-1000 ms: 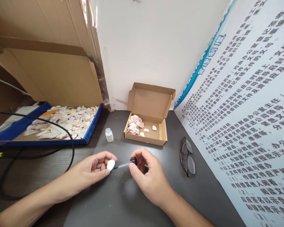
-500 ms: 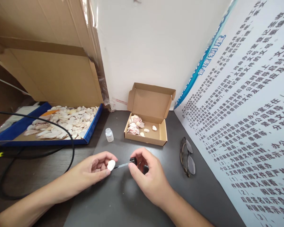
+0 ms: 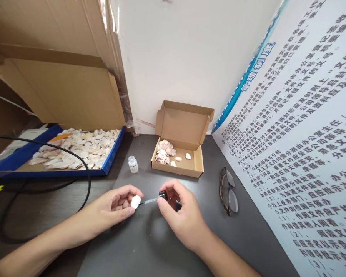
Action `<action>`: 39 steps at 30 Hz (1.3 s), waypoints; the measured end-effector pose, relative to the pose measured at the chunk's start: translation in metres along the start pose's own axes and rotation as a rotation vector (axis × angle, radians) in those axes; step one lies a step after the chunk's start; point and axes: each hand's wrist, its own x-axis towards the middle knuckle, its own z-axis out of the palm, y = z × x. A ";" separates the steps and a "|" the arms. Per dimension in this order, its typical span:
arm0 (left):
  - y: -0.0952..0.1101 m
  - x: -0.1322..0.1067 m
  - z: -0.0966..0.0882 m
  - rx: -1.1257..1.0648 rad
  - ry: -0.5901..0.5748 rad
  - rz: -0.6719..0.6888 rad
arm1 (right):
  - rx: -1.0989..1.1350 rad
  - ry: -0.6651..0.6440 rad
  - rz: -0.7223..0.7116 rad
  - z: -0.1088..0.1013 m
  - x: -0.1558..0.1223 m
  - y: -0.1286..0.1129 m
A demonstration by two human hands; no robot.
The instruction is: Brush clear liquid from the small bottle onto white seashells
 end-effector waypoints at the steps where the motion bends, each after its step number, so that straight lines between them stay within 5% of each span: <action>1: 0.000 0.000 0.000 0.005 -0.001 0.002 | 0.002 0.000 -0.001 0.000 0.000 0.000; 24: 0.006 -0.005 0.009 0.336 0.014 0.103 | 0.041 -0.021 -0.097 0.001 -0.001 0.002; 39: 0.011 -0.004 0.009 0.313 0.007 0.083 | 0.027 -0.013 -0.079 0.001 -0.002 0.002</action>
